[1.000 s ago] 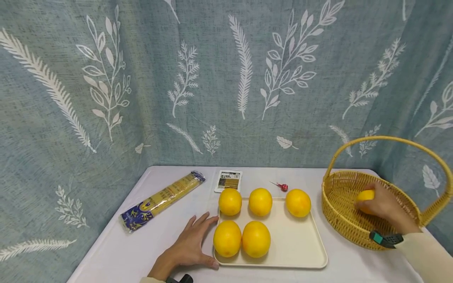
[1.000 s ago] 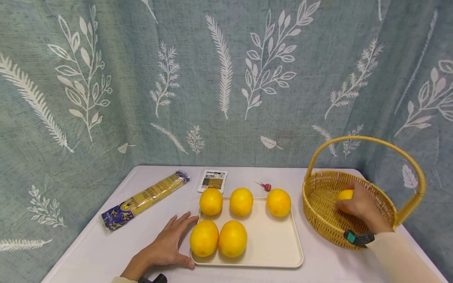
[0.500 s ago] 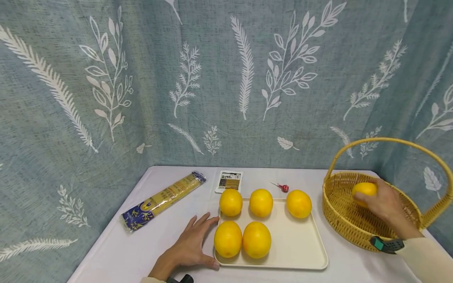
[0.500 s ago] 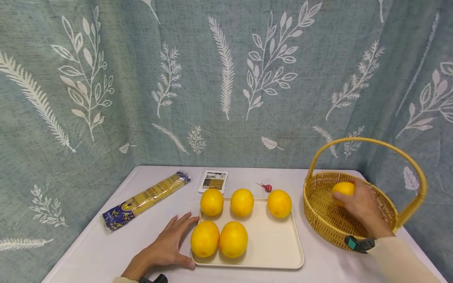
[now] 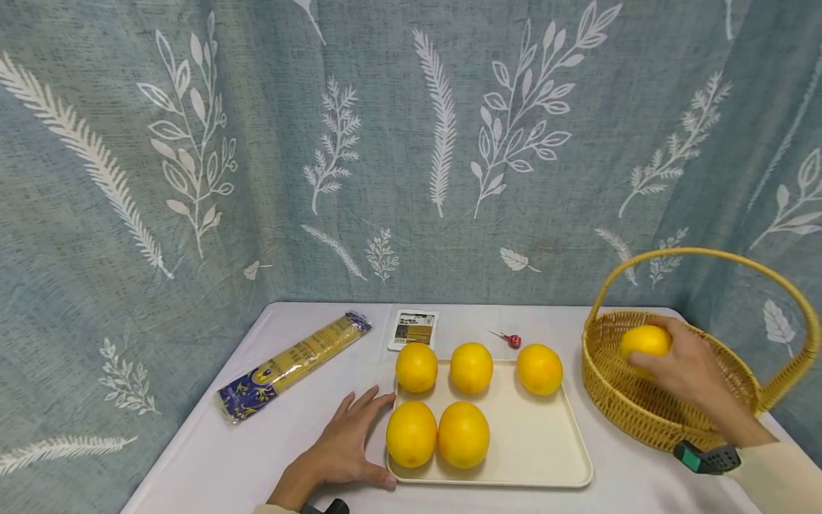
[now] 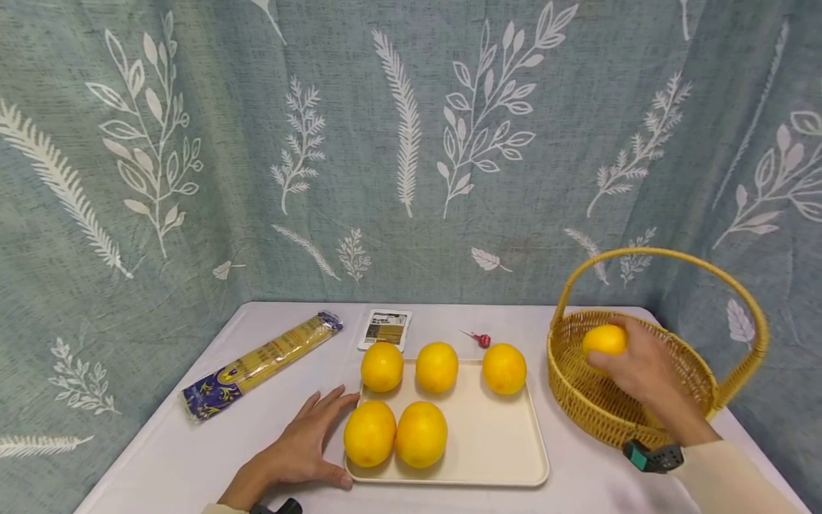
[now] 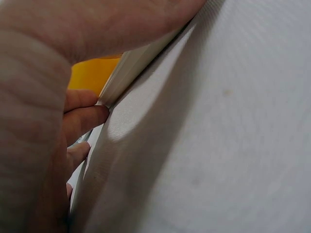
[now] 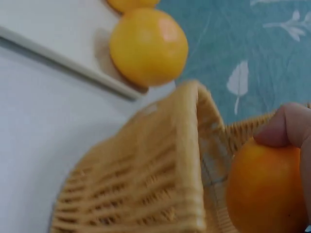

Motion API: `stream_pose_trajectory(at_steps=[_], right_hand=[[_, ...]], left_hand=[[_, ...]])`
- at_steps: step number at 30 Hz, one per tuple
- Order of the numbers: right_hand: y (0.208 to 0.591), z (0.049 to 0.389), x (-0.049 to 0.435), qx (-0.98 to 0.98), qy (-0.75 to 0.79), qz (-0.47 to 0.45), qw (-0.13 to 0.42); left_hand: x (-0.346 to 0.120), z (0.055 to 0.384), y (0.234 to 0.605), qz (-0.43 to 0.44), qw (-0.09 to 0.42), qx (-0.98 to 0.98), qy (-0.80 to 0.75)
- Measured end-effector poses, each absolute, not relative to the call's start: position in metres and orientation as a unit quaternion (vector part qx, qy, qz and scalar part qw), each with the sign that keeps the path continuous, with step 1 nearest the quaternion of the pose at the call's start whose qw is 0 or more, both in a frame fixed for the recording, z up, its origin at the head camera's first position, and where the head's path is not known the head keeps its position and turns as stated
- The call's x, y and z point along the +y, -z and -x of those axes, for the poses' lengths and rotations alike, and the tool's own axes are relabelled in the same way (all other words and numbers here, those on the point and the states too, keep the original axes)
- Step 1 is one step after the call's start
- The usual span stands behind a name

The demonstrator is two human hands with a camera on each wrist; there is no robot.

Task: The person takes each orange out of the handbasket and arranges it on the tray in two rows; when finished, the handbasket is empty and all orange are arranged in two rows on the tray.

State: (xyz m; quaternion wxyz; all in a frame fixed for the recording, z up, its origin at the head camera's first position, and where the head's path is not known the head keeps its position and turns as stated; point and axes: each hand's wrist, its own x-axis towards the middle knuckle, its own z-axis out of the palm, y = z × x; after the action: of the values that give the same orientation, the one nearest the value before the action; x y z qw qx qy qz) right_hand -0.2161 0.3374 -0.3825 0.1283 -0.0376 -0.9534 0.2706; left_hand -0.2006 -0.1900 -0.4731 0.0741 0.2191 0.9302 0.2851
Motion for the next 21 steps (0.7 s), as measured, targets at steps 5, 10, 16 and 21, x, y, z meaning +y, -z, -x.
stream_pose_trajectory(at_steps=[5,10,16,21], right_hand=[[0.38,0.209,0.321,-0.955,-0.279,-0.013,0.097],[0.379,0.201,0.304,-0.945,-0.298,-0.067,0.12],[0.375,0.195,0.285,-0.928,-0.321,-0.118,0.15],[0.379,0.19,0.275,-0.926,-0.327,-0.13,0.138]], left_hand=[[-0.191,0.199,0.472,-0.222,0.068,0.931,-0.282],[-0.19,0.198,0.473,-0.223,0.069,0.931,-0.282],[-0.189,0.199,0.472,-0.225,0.068,0.93,-0.282],[-0.189,0.201,0.472,-0.223,0.071,0.932,-0.279]])
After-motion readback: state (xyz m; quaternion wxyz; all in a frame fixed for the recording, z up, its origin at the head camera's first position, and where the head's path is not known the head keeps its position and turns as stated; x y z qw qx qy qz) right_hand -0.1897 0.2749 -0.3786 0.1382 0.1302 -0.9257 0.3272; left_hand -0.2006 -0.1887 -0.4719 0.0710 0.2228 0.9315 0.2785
